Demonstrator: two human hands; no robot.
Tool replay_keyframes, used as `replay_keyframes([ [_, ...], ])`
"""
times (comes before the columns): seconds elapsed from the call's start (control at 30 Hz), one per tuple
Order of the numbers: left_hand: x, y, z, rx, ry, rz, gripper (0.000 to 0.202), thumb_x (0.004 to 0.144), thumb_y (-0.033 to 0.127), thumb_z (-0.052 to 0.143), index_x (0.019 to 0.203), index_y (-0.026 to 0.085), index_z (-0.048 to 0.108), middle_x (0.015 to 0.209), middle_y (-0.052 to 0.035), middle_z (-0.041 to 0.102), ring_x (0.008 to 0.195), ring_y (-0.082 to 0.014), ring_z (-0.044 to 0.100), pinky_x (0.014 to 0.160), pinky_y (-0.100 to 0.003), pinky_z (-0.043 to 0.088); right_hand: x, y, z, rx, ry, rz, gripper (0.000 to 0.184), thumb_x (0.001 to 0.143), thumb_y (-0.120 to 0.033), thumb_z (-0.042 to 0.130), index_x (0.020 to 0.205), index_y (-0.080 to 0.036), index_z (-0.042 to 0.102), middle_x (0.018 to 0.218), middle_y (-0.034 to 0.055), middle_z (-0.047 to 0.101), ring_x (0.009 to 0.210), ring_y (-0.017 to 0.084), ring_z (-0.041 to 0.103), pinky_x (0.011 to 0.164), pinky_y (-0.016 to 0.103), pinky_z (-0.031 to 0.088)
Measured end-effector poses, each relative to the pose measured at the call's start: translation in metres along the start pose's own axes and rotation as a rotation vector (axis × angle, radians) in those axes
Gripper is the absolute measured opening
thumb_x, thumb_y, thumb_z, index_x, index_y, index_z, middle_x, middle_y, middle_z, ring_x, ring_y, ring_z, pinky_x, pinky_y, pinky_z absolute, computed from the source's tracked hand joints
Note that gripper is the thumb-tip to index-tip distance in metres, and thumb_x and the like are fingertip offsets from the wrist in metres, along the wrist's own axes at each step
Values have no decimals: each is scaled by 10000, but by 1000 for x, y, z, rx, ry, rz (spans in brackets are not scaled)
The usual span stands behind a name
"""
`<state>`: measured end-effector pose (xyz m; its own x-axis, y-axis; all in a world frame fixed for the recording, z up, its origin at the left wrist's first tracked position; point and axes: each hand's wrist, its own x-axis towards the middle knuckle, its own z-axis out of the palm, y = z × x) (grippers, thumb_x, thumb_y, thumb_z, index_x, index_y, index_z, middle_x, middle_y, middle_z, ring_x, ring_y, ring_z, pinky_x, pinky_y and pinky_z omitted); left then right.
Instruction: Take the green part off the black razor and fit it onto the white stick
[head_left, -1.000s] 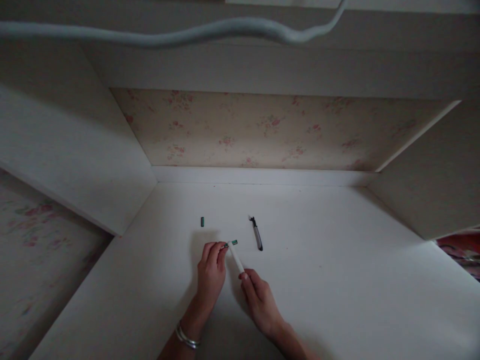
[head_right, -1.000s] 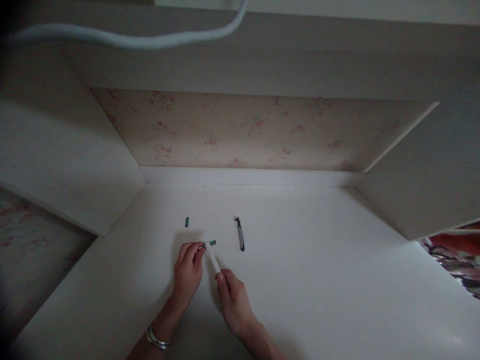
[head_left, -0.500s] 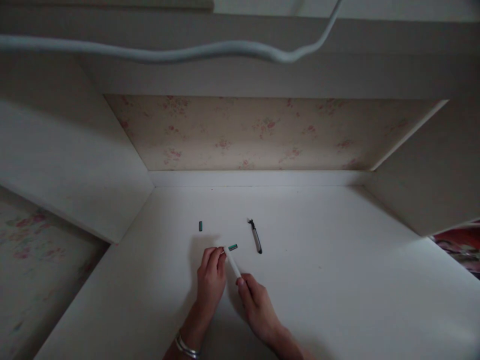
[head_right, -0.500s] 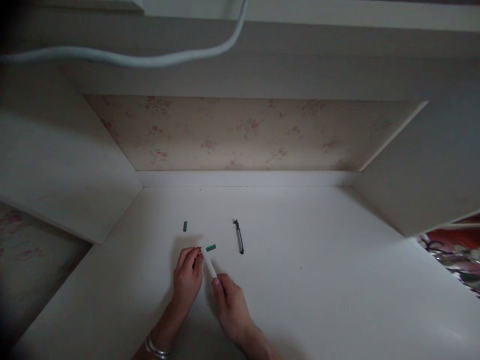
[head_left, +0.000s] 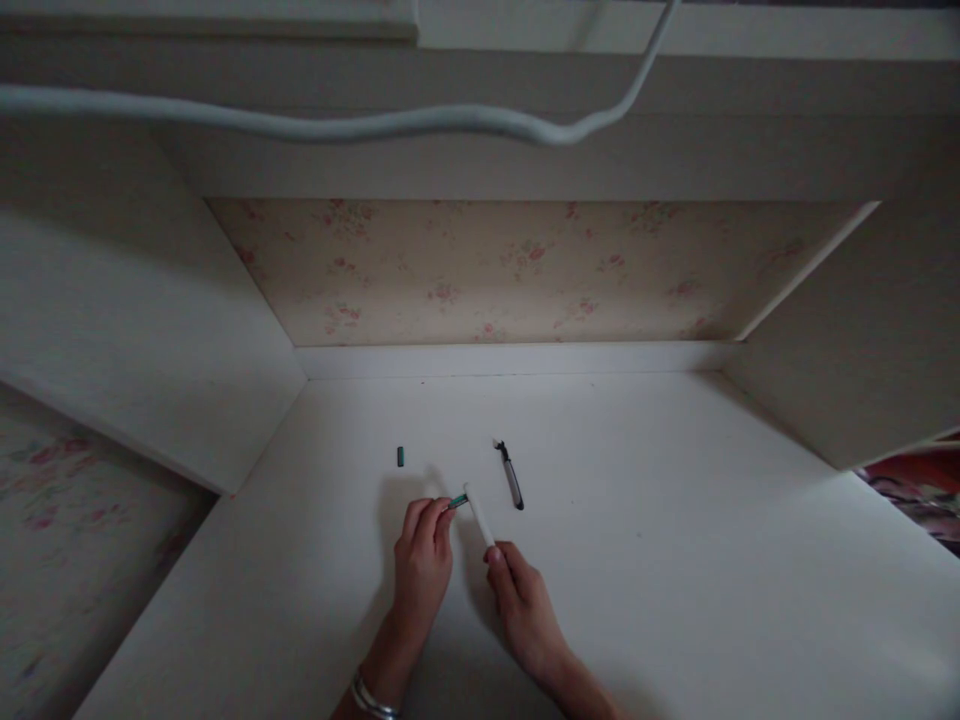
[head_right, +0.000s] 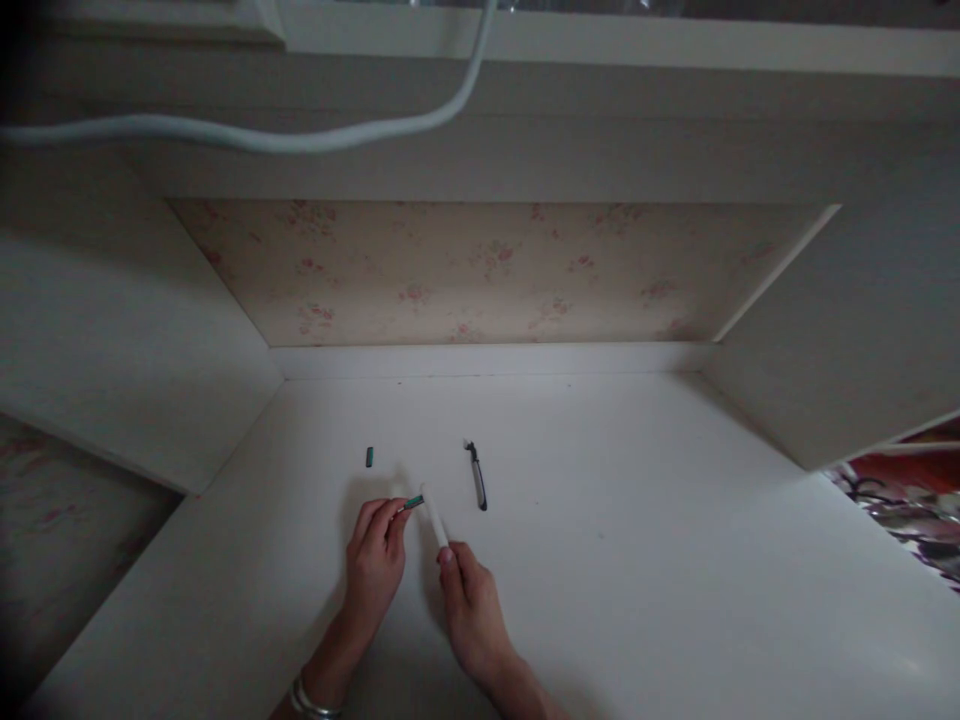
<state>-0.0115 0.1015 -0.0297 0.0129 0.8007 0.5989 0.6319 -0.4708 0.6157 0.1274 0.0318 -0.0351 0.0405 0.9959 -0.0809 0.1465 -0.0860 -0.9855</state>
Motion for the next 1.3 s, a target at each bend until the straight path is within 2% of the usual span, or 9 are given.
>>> replay_keyframes([
  [0.17,0,-1,0,4,22,29,123,952,185,485,1007,168,594,911,-55,564,849,-154,603,764,-251,520,1,2,-1,-27,-72,-31,397,995,-523,359,845,-195,526,619,-29,430,550,143,390,505,240,292],
  [0.33,0,-2,1,13,8,16,120,949,194,501,1022,172,593,927,-52,565,851,-152,600,765,-250,514,1,1,0,19,25,12,424,992,-547,338,819,-193,496,596,-44,386,520,132,350,484,236,270],
  [0.47,-1,-3,2,27,14,19,130,958,206,478,1011,172,592,933,-57,567,862,-162,602,773,-265,517,1,-1,1,-15,-59,-39,419,987,-536,373,832,-179,528,623,-32,418,565,136,386,526,237,299],
  [0.63,-1,-3,2,7,7,20,122,953,204,491,1020,176,590,930,-55,565,846,-159,604,759,-261,521,0,-2,1,16,16,-3,430,991,-546,342,829,-184,508,614,-37,407,547,134,371,513,239,287],
  [0.8,0,-2,1,10,21,30,133,960,206,471,1005,175,592,915,-57,567,846,-168,607,754,-271,524,-1,-3,0,-24,-57,-51,414,993,-524,368,836,-179,534,646,-22,447,593,143,409,558,242,317],
  [0.93,0,-1,1,2,22,34,128,955,206,487,1023,176,591,924,-58,564,841,-163,606,752,-264,524,-1,0,0,19,20,-14,415,993,-532,358,816,-186,503,610,-39,404,546,133,372,518,239,292],
  [1.1,-1,-3,1,4,25,49,135,957,189,475,1026,176,591,920,-53,565,853,-160,601,769,-264,517,-2,1,-1,-7,-68,-39,409,991,-524,374,843,-178,532,611,-34,420,549,134,384,514,237,296],
  [1.23,-1,-2,0,-3,14,37,140,950,182,494,1049,176,592,930,-54,564,854,-157,600,768,-260,514,-2,1,-2,29,6,-6,420,990,-537,362,810,-184,502,587,-48,372,518,124,336,481,231,264],
  [1.3,-1,-1,0,-3,12,34,139,952,176,485,1037,173,594,932,-56,564,861,-160,599,772,-265,513,-1,1,-2,12,-23,-28,408,986,-530,383,824,-180,517,596,-44,383,533,126,347,487,229,270],
])
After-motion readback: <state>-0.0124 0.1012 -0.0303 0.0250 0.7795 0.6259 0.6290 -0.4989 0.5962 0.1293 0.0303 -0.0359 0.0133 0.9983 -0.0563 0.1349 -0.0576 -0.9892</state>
